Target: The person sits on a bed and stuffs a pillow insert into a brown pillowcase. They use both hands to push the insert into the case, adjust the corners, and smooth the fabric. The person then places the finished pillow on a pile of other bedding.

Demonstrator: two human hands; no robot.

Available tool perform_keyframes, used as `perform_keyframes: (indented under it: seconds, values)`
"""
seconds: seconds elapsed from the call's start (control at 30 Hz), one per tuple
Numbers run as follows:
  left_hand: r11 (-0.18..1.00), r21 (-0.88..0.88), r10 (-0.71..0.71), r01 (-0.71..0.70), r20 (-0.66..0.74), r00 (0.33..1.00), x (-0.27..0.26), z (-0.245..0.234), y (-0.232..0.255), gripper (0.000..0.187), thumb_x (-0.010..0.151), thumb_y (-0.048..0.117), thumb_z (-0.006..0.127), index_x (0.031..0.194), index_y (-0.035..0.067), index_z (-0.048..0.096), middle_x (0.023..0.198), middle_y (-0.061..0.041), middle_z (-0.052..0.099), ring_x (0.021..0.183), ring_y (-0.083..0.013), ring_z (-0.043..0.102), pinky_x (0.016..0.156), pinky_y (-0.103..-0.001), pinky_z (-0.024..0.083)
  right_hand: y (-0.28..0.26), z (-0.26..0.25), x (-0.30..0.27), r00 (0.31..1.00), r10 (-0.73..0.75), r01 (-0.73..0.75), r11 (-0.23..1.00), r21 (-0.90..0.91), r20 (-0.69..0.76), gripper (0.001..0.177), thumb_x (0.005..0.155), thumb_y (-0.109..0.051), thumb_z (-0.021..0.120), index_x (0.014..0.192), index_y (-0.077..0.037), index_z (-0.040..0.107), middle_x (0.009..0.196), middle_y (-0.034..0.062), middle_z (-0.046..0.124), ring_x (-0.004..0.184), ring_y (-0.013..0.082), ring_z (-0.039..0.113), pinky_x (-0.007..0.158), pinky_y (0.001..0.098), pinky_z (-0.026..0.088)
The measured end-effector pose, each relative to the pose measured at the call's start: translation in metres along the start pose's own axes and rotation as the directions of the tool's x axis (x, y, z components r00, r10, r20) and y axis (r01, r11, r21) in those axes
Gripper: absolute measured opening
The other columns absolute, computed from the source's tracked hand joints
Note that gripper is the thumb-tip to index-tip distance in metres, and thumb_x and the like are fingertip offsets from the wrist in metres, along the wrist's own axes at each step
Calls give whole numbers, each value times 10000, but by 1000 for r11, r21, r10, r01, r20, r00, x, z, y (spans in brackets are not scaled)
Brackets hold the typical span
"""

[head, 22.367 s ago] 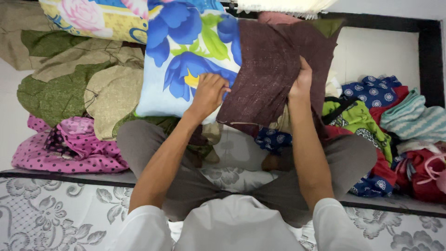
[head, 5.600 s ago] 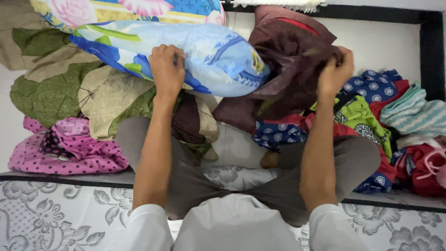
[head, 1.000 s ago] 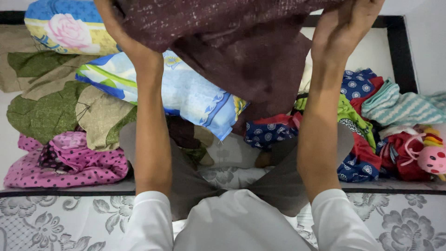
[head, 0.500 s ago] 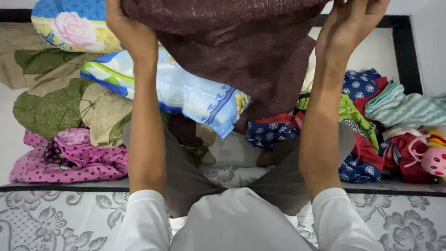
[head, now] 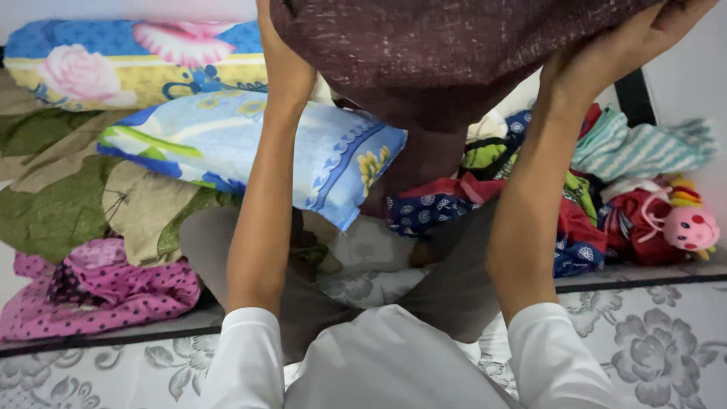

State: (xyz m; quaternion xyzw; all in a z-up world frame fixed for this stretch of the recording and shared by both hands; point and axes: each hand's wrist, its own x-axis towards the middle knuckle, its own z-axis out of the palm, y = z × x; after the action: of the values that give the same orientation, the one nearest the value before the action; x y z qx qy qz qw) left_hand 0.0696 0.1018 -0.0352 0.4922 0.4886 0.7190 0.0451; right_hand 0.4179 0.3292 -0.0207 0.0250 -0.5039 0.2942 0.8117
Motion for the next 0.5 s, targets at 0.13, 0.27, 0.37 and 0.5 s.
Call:
perform_keyframes:
  seconds: [0.13,0.27,0.37,0.5]
  values:
    - [994,-43,92,-96,-101,991,4,22,11,474,1036,31,769,1416,-31,492,1335,-134,619,1246,-233,600,1122,-353,472,-19,-24,12,993,-48,31,987,-156,-107,359,1155,-178,566,1456,-6,473,1400,124,563,1237,228,582,1118,400,441]
    - [973,-216,87,-80,25,996,-6,30,27,366,1018,24,723,1311,-41,514,1205,-136,631,1116,-248,618,1011,-363,492,-39,-51,23,977,-22,1,995,-99,-211,343,1164,-176,548,1421,37,470,1347,163,576,1213,278,604,1101,445,471]
    - [979,-202,31,-13,87,996,-15,35,28,286,1004,18,689,1232,-48,530,1106,-137,640,1019,-259,632,928,-370,508,-43,-68,28,986,-64,41,988,-149,-155,281,1172,-167,535,1297,85,530,1240,213,631,1115,319,631,1028,502,523]
    - [994,-97,-62,56,-52,997,6,42,0,182,985,10,644,1127,-57,551,976,-139,652,890,-274,651,818,-380,529,-28,-101,41,976,-155,65,876,-478,-152,288,1141,-156,548,1303,81,561,1274,219,648,1146,307,618,1067,472,506]
